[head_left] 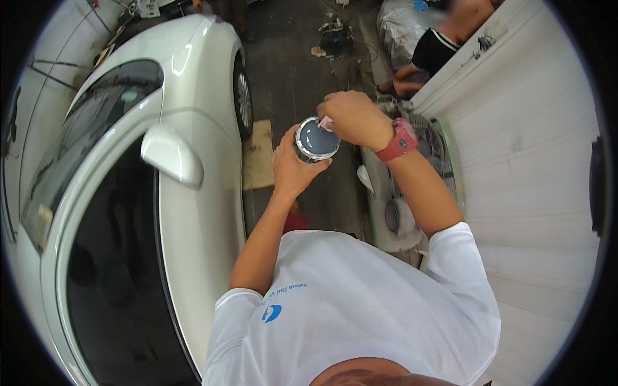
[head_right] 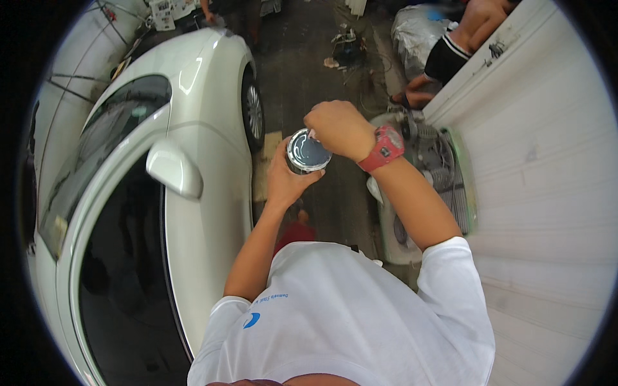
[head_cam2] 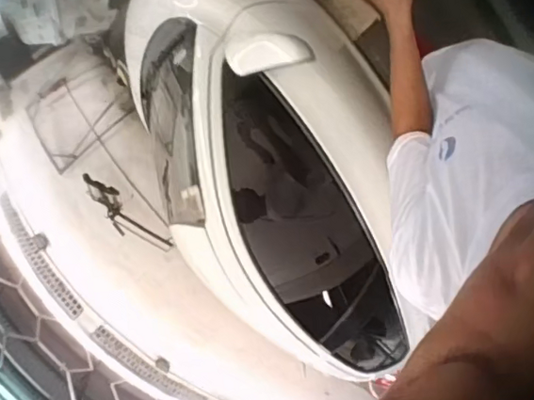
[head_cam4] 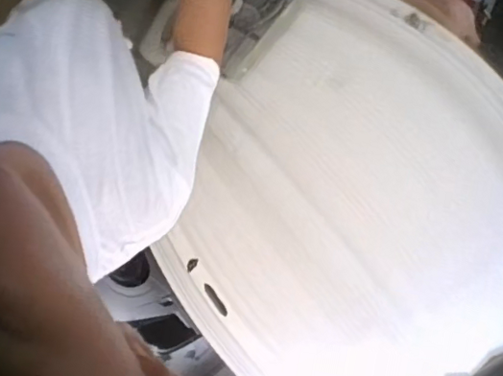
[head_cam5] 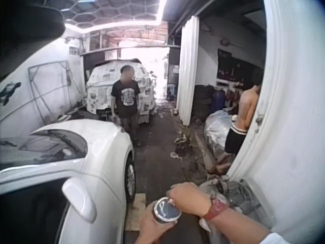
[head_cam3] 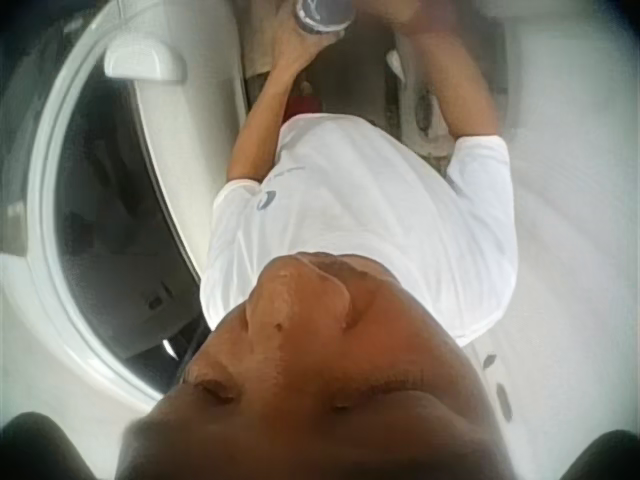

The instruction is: The person sits on the floor surrounded by numerous paint cans and uses a white cloth to wipe the rims of the cans. They then pick up a can and stir the contents with the cloth. The person stands up and walks through a garage area containing several cars while continuing to stir the paint can.

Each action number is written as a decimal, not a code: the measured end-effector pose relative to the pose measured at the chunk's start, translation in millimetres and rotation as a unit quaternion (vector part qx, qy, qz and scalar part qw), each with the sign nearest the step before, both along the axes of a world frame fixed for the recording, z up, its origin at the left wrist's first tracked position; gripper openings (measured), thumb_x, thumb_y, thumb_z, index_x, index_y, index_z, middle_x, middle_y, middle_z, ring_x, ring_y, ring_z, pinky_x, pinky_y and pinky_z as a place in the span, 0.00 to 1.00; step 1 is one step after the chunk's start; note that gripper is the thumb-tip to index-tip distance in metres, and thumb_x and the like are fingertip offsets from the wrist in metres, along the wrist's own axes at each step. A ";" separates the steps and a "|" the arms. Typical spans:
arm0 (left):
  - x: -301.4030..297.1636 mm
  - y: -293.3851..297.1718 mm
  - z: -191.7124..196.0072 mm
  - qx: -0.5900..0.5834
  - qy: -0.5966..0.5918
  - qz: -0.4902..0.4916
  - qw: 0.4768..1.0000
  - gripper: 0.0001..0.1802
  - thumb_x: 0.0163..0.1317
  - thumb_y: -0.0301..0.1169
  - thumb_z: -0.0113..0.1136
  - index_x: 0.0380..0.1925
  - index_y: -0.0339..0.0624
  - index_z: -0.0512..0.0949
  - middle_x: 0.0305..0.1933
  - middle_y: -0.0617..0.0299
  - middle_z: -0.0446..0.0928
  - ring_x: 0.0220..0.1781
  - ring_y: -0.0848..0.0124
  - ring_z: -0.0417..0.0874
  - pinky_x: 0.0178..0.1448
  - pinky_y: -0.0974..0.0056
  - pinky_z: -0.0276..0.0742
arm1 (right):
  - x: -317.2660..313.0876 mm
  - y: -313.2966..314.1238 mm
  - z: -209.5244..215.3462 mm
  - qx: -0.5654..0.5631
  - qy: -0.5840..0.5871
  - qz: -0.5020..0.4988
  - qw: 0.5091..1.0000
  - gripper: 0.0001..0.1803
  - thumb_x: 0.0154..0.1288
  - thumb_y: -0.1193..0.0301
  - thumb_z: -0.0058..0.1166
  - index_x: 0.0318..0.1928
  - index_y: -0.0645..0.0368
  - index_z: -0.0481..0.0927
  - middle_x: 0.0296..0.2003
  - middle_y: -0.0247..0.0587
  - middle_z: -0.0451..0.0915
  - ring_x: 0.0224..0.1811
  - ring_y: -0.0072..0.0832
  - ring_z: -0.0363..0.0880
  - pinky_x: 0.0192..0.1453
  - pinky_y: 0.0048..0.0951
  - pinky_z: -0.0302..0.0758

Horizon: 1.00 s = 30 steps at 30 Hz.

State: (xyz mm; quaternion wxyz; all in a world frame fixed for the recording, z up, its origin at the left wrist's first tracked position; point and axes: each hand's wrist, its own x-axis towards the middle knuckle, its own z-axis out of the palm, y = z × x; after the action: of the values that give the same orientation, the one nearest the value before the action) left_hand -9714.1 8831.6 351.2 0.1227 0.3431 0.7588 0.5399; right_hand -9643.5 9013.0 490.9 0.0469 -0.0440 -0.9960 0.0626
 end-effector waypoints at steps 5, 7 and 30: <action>-127.9 117.7 11.6 0.000 0.000 -0.037 0.999 0.56 0.40 0.43 0.90 0.72 0.45 0.73 0.65 0.50 0.84 0.68 0.47 0.83 0.74 0.42 0.73 | -124.9 95.6 -2.5 0.022 -0.084 0.023 0.996 0.09 0.62 0.67 0.68 0.40 0.55 0.91 0.39 0.48 0.89 0.45 0.52 0.90 0.50 0.51 0.85; -173.2 160.2 24.6 -0.015 0.003 -0.040 0.999 0.56 0.39 0.43 0.90 0.71 0.44 0.73 0.66 0.51 0.84 0.69 0.48 0.83 0.74 0.42 0.73 | -158.3 141.5 25.9 0.009 -0.083 -0.021 0.996 0.08 0.62 0.67 0.68 0.40 0.55 0.91 0.39 0.47 0.89 0.45 0.52 0.90 0.49 0.51 0.85; -621.4 653.9 3.3 -0.035 -0.032 0.011 0.999 0.53 0.42 0.38 0.89 0.71 0.38 0.74 0.65 0.49 0.86 0.67 0.55 0.88 0.73 0.53 0.81 | -626.6 648.3 -17.0 -0.028 -0.128 0.037 0.991 0.08 0.62 0.68 0.70 0.39 0.57 0.92 0.41 0.49 0.90 0.46 0.49 0.91 0.52 0.48 0.86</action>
State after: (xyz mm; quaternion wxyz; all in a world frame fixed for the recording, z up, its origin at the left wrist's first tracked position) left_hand -10335.5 9485.4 354.5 0.1529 0.3132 0.7766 0.5247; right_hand -10270.1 9661.3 473.9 -0.0850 -0.0163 -0.9925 0.0863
